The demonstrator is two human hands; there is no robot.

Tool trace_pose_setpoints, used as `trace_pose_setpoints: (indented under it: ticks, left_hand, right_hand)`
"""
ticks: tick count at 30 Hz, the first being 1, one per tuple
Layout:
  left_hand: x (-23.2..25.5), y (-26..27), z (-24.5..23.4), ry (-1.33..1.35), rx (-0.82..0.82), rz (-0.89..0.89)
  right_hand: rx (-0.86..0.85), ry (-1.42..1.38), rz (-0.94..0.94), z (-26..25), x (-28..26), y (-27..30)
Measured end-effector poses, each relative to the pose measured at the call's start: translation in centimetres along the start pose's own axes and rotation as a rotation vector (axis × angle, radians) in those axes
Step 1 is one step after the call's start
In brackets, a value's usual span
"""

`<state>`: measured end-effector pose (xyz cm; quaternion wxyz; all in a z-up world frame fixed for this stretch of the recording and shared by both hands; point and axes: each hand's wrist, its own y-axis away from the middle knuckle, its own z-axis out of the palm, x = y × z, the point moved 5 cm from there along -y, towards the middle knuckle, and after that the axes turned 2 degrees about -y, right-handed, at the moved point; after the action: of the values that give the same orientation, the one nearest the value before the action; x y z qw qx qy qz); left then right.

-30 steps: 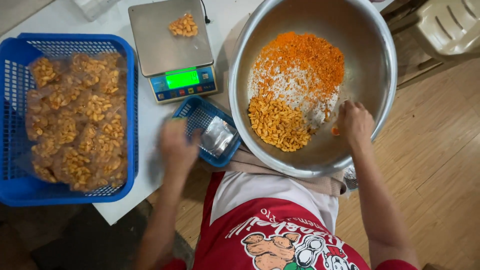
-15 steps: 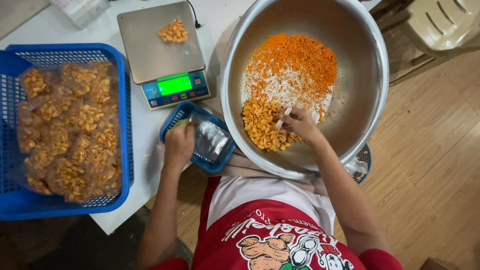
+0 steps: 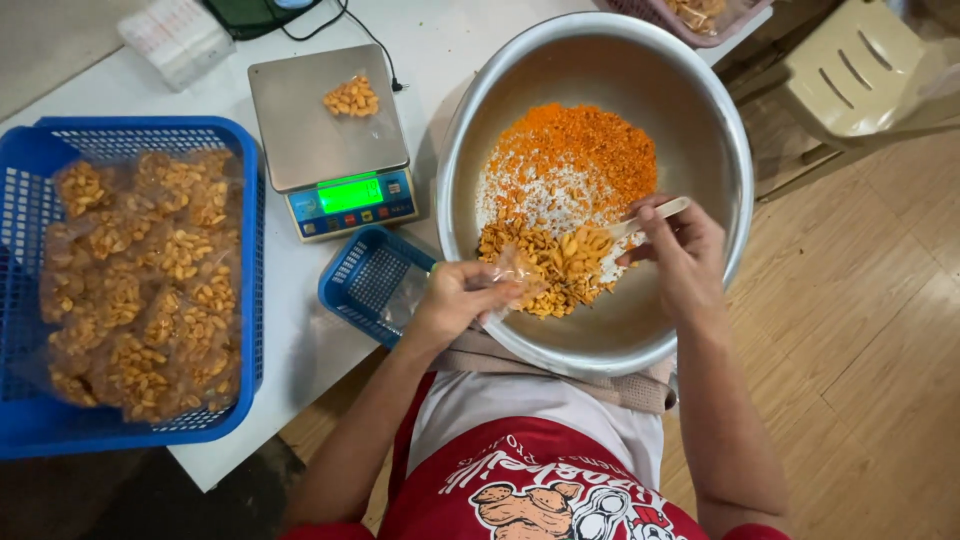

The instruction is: A person is packing snacks from a large metal bowl into small plastic bags using a spoon, weighing each bag on a digital scale, and then placing the bags into a blue plastic basket.

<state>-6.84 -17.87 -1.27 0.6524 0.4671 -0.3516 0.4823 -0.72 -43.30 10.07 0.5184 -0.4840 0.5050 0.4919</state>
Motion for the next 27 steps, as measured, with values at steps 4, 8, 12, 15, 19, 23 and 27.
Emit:
trace_pose_setpoints:
  ticks: [4, 8, 12, 15, 19, 23, 27]
  left_hand:
    - [0.0, -0.8, 1.8, 0.0, -0.054, 0.012]
    - [2.6, -1.0, 4.1, -0.158, -0.138, 0.057]
    - [0.7, -2.3, 5.1, -0.515, -0.176, 0.207]
    - [-1.9, -3.8, 5.6, -0.558, -0.215, 0.236]
    - [0.1, -3.8, 6.8, -0.518, -0.331, 0.207]
    - [0.9, -3.7, 7.2, -0.452, -0.37, 0.169]
    - [2.0, -3.2, 7.5, -0.454, -0.371, 0.136]
  right_hand:
    - [-0.065, 0.073, -0.202, 1.4, -2.3, 0.8]
    - [-0.195, 0.503, -0.576, 3.6, -4.3, 2.0]
    - [-0.234, 0.621, -0.692, 4.1, -5.1, 2.3]
    - [-0.281, 0.636, -0.714, 3.5, -4.1, 1.9]
    - [-0.35, 0.722, -0.772, 3.9, -4.8, 2.5]
    - [-0.475, 0.745, -0.743, 5.2, -5.6, 3.1]
    - [-0.489, 0.781, -0.751, 5.0, -4.7, 2.9]
